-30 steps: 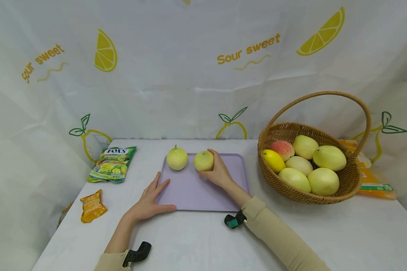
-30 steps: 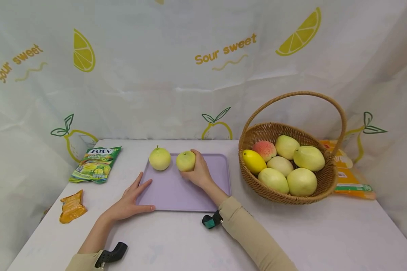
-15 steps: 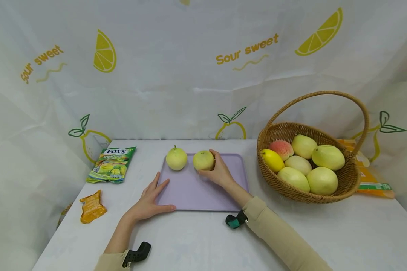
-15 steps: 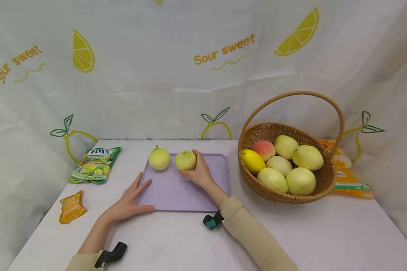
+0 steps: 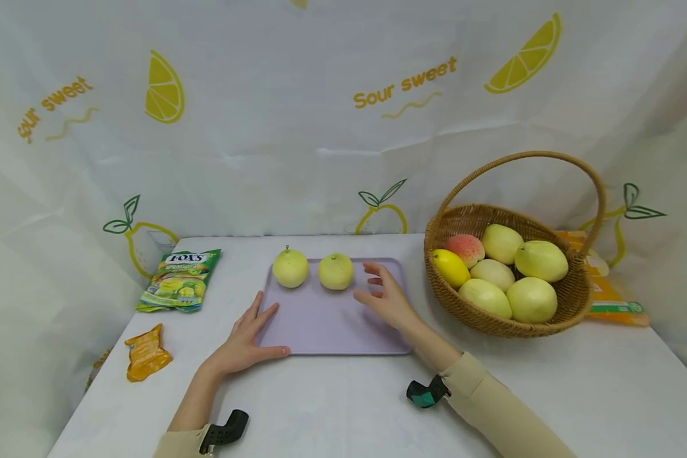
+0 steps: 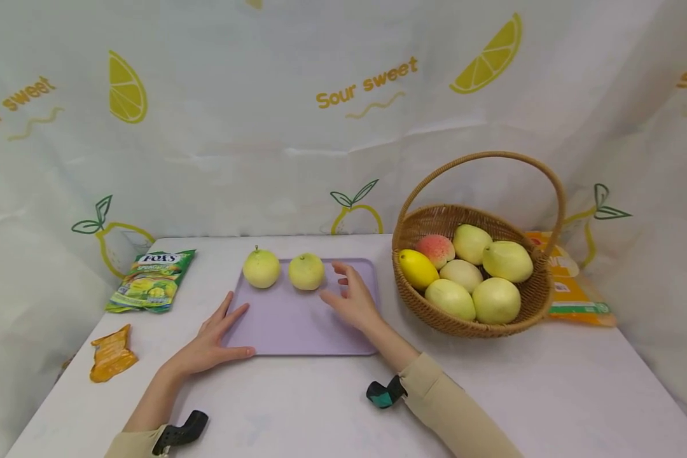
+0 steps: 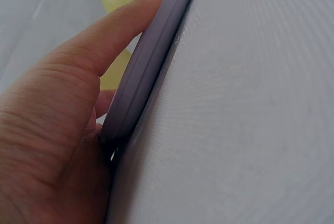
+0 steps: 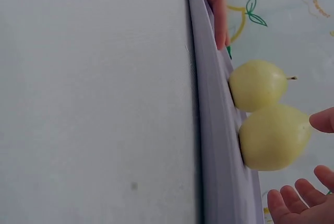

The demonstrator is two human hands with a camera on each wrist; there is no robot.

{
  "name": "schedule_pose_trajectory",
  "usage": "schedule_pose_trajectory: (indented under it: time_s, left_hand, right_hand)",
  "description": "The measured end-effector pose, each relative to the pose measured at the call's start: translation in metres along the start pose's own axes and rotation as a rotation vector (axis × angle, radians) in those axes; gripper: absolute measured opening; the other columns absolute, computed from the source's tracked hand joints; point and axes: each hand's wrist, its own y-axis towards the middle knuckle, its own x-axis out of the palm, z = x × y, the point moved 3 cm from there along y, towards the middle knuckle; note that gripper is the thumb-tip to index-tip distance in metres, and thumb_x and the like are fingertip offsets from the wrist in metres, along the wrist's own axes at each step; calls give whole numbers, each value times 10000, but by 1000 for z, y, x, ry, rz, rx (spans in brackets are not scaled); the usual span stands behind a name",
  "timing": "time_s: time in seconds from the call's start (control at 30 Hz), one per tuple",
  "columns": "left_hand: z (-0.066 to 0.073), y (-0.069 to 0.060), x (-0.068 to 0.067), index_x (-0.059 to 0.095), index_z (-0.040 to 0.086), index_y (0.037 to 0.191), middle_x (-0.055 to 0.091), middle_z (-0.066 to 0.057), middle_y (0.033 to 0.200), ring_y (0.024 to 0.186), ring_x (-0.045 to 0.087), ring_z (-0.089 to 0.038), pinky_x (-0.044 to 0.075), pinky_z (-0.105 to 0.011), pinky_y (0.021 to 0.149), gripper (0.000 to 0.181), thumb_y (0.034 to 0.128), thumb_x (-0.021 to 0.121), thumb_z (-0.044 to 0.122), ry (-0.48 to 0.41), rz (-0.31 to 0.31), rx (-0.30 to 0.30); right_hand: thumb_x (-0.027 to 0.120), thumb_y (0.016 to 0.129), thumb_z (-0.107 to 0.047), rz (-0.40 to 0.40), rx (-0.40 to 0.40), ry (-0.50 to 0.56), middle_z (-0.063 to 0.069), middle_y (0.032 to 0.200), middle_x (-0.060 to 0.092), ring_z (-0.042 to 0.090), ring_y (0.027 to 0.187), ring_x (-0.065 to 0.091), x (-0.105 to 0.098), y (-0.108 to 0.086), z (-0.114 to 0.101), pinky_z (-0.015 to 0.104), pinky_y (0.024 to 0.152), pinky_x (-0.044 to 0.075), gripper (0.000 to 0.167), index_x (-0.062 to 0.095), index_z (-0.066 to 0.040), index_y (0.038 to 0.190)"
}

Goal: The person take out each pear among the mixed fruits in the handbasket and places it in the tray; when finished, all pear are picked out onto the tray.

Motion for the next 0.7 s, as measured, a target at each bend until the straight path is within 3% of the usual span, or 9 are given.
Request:
schedule_pose_trajectory:
  time_s: [0.37,0.7]
  left_hand:
    - [-1,0,0,303,107,1539,-61,-133,1629,1428,-8,-496,97,-731,1044,972,780,778,486,15,7,16]
    - [-2,0,0,305,92,1535,-57,-145,1627,1426,1,-499,104,-731,1042,979,775,785,478,18,18,25]
  right_hand:
    - [693,902,-86,-97,-62,-11,173,1438,441,412,1279,414,-28,-45,-17,519,1051,368,564,444,-42,1406]
    - [694,913,-127,-161,-176,-116,66,1399,492,299,1217,493,-59,-80,-36,422,997,448,537,473,-108,1403]
